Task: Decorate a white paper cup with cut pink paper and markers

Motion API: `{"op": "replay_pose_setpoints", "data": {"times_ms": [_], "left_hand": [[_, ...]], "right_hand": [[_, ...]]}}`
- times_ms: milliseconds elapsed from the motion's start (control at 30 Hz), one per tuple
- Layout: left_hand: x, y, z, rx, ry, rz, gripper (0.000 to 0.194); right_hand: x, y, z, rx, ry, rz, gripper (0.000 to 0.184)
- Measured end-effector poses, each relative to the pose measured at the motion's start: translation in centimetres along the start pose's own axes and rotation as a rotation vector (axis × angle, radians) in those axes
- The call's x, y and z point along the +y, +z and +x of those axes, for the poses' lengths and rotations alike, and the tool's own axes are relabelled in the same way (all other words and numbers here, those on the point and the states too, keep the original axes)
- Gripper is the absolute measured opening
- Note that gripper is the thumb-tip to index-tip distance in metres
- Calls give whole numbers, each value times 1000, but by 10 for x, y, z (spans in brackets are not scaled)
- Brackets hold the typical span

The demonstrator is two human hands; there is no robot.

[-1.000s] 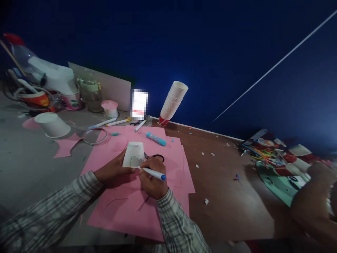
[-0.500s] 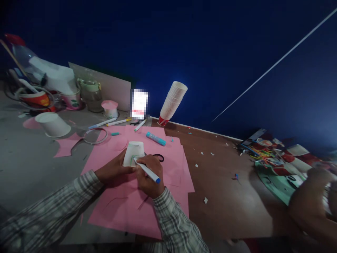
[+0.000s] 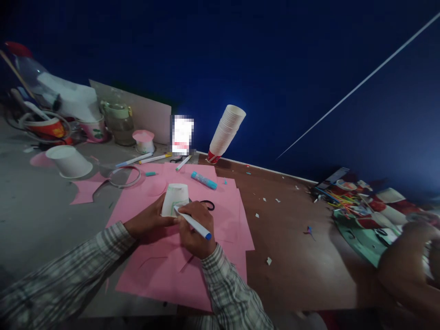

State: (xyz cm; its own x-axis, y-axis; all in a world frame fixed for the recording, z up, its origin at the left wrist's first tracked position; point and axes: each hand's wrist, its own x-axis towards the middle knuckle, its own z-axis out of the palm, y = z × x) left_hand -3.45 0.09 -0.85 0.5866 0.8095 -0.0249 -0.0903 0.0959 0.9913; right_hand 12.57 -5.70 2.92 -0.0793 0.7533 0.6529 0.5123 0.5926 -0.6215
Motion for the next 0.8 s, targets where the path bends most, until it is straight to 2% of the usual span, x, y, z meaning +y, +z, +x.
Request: {"op": "replay_pose_setpoints", "data": {"times_ms": [133,433,667,800], "left_hand": [[-2,0,0,-6,6,-6,68],[0,0,0,-16,-16,-87,61],[1,0,0,-20,-9,-39,60],[-3,-2,1,-14,2,-7,62]], "right_hand": [[1,4,1,-8,-45,-38,13],[2,-4,1,-90,4,-47,12],[9,-7,-3,30,136,111,9],[9,-4,-2,21,106,81,9]]}}
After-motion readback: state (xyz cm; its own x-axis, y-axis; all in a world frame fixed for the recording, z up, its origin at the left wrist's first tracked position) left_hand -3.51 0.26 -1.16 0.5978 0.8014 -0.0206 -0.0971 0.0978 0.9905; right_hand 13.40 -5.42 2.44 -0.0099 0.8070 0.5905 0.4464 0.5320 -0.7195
